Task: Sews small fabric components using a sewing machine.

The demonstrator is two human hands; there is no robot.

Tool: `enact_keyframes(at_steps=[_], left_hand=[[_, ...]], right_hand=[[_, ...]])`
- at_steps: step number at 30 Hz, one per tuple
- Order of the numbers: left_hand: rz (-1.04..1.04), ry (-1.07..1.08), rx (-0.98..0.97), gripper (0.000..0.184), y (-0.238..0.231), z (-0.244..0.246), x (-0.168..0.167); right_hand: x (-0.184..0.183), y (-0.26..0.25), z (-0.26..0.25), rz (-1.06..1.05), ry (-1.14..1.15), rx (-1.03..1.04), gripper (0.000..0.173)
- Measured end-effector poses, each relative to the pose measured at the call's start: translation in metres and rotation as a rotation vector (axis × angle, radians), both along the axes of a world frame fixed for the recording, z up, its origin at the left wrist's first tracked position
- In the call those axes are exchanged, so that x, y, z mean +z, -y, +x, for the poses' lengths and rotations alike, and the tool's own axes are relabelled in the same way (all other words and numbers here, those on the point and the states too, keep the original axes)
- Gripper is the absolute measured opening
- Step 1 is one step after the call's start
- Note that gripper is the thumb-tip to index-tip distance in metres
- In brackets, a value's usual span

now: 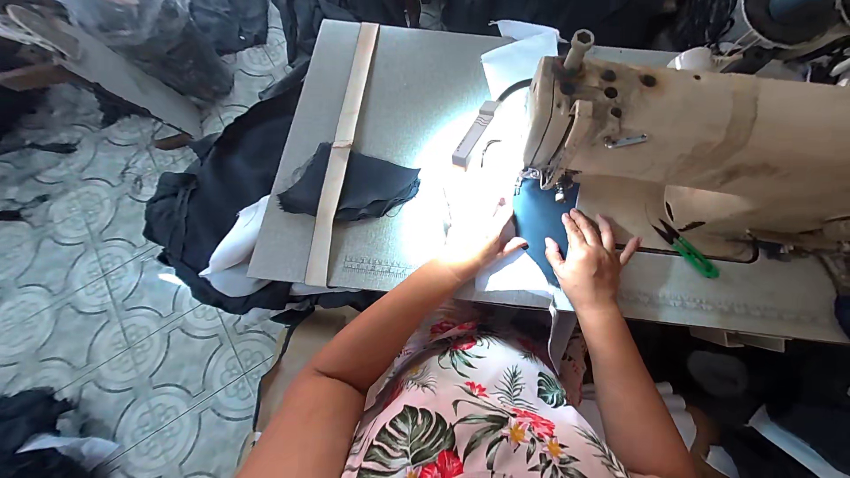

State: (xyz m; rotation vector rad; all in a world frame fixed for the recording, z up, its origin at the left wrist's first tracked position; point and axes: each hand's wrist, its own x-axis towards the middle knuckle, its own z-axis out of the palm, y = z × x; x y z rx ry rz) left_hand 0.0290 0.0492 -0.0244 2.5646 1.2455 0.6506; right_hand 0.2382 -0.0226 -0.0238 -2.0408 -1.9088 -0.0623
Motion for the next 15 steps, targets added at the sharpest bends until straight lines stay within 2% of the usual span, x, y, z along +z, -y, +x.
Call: enact_keyframes(at_steps=[3,7,12,15], left_hand=[[0.070,0.049,-0.206,0.051,-0.012,-0.006,0.004],[-0.008,0.005,-0.594,0.050,-0.006,-0.007,0.024],[-0.040,-0.067,-0.655,0.037,0.024,0.001,0.026],[0.007,-0.026,-0.660,0.031,0.034,0.007,0.018]], right_hand=[[0.001,-0.006,0.003,-0.015,-0.018,0.015,0.052],[0.000,-0.007,0.004,0.001,-0.070,-0.004,0.050],[-0.002,-0.007,0.005,-0.005,-0.098,-0.018,0.051],[-0.002,-0.008,0.004,-0.008,-0.111,-0.019,0.050]])
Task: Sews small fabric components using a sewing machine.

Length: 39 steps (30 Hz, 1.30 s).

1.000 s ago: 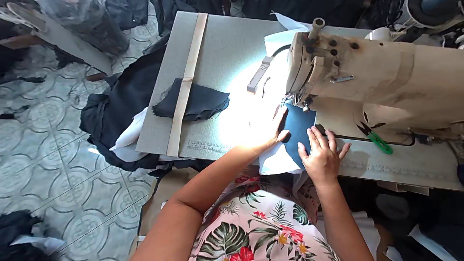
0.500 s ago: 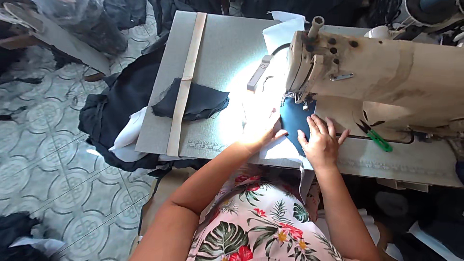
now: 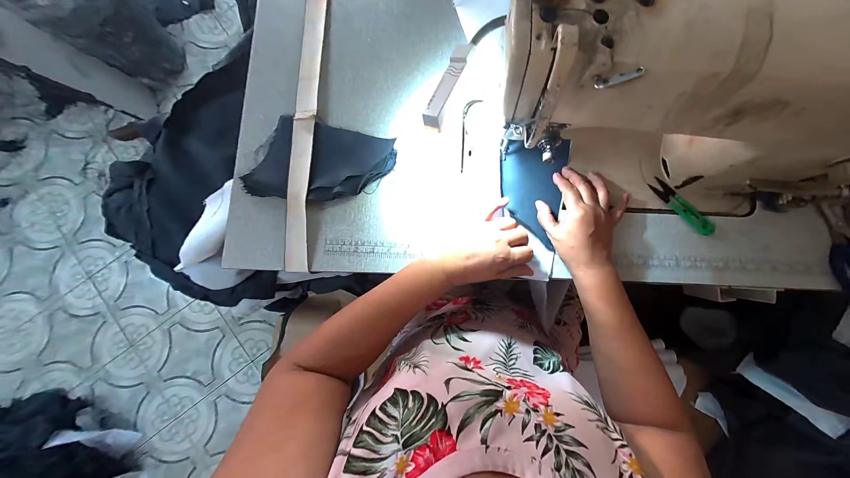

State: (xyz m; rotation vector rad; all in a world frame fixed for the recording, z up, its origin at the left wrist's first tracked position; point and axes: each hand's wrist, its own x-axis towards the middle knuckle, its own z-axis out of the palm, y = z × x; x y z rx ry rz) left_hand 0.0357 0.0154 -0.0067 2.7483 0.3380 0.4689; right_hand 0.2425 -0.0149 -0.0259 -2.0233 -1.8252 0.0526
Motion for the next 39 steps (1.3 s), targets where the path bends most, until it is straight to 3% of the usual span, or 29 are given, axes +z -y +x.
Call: enact_keyframes(at_steps=[6,16,23,27,35,39], left_hand=[[0.051,0.123,0.055,0.027,0.007,-0.001,-0.009],[-0.020,-0.007,0.093,0.040,0.002,0.003,-0.010],[-0.025,-0.013,0.101,0.039,0.002,0.003,-0.010],[-0.027,0.001,0.079,0.038,0.001,0.003,-0.008],[0.022,0.044,0.071,0.031,0.007,-0.004,-0.010],[0.070,0.081,0.280,0.042,0.011,-0.012,0.004]], right_hand=[[0.000,-0.001,0.000,-0.001,0.011,0.004,0.051],[0.000,-0.001,0.003,0.010,-0.030,0.018,0.051],[-0.001,0.054,0.016,0.221,-0.258,0.156,0.032],[-0.016,0.081,0.009,0.287,-0.225,0.178,0.030],[-0.022,0.083,0.004,0.321,-0.086,0.183,0.029],[-0.024,0.083,0.006,0.310,-0.058,0.207,0.032]])
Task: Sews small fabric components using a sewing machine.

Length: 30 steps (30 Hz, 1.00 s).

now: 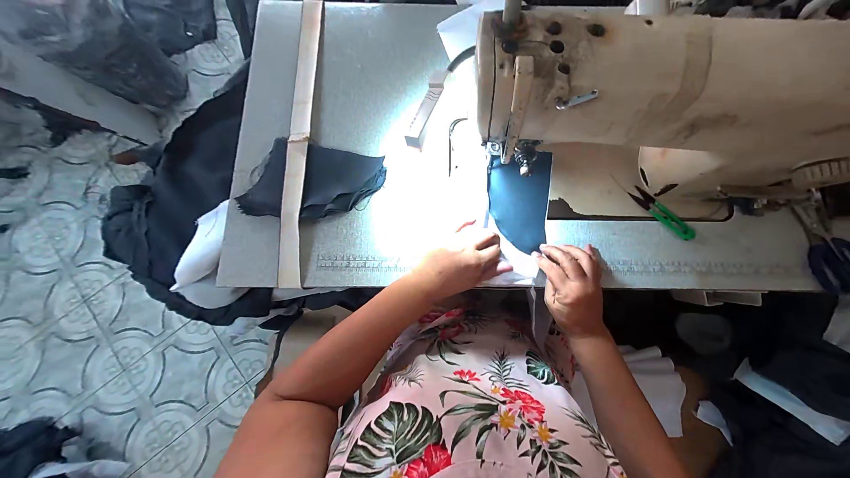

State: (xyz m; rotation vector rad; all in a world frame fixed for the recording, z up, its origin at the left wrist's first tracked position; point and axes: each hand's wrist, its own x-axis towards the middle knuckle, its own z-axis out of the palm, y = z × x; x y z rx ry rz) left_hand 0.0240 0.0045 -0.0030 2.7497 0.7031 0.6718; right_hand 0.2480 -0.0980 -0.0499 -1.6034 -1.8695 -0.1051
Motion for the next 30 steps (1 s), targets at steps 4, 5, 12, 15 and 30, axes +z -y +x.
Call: enact_keyframes(at_steps=[4,5,12,15,30], left_hand=[[-0.162,-0.126,0.252,0.035,0.005,0.012,0.016],[-0.149,-0.137,0.280,0.036,0.005,0.015,0.014],[-0.175,-0.282,0.325,0.036,0.002,0.018,0.014],[-0.245,-0.284,0.320,0.036,0.001,0.018,0.017],[-0.153,-0.149,0.307,0.038,-0.053,0.013,0.001]], right_hand=[[0.001,0.000,-0.001,-0.007,0.000,0.019,0.031],[0.001,0.000,-0.001,-0.010,0.001,0.020,0.032],[0.005,0.000,-0.001,-0.009,0.026,0.048,0.028],[0.008,0.000,-0.002,-0.019,0.043,0.044,0.028],[0.021,-0.044,-0.022,-0.069,0.131,0.019,0.023]])
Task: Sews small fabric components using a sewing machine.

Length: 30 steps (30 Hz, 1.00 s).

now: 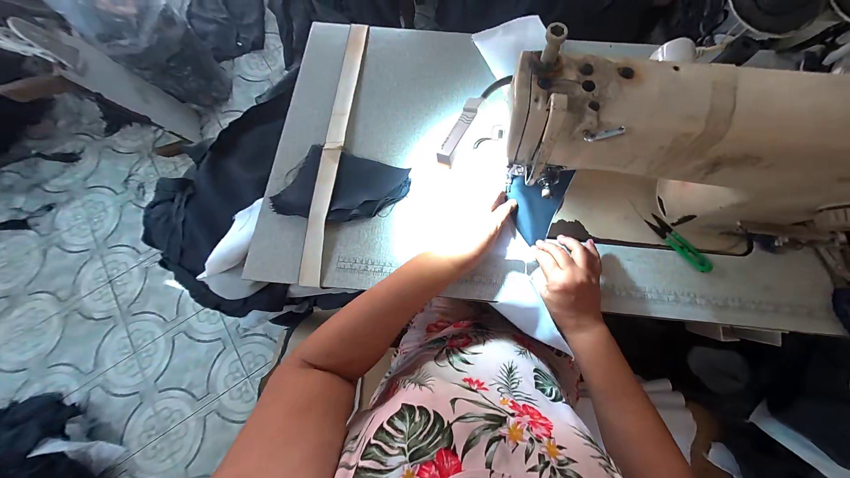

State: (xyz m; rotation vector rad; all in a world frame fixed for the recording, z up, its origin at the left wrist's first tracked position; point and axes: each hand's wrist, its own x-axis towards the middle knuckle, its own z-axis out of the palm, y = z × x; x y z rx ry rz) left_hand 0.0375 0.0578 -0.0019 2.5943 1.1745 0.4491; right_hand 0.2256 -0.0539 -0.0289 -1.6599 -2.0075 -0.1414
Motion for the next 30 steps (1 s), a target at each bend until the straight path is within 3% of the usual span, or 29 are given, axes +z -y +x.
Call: enact_keyframes(at_steps=[4,7,14,19,27,30], left_hand=[[0.051,-0.008,-0.065,0.032,0.008,0.003,0.010],[-0.004,-0.061,-0.174,0.031,0.034,0.011,0.037],[0.033,0.039,-0.108,0.035,0.059,0.010,-0.008],[0.065,0.054,-0.121,0.036,0.058,0.009,-0.010],[0.098,0.070,-0.114,0.036,0.058,0.010,-0.015],[0.098,0.079,-0.245,0.027,0.049,0.002,-0.012]], right_hand=[[-0.001,-0.001,-0.004,0.009,0.005,-0.024,0.023],[-0.001,0.000,-0.004,0.000,-0.010,-0.027,0.022],[0.002,-0.003,0.005,-0.098,-0.189,-0.012,0.025],[0.005,-0.004,0.008,-0.131,-0.295,-0.039,0.027],[0.001,-0.002,0.005,-0.061,-0.226,-0.019,0.027],[-0.001,-0.001,0.003,-0.015,-0.136,-0.001,0.026]])
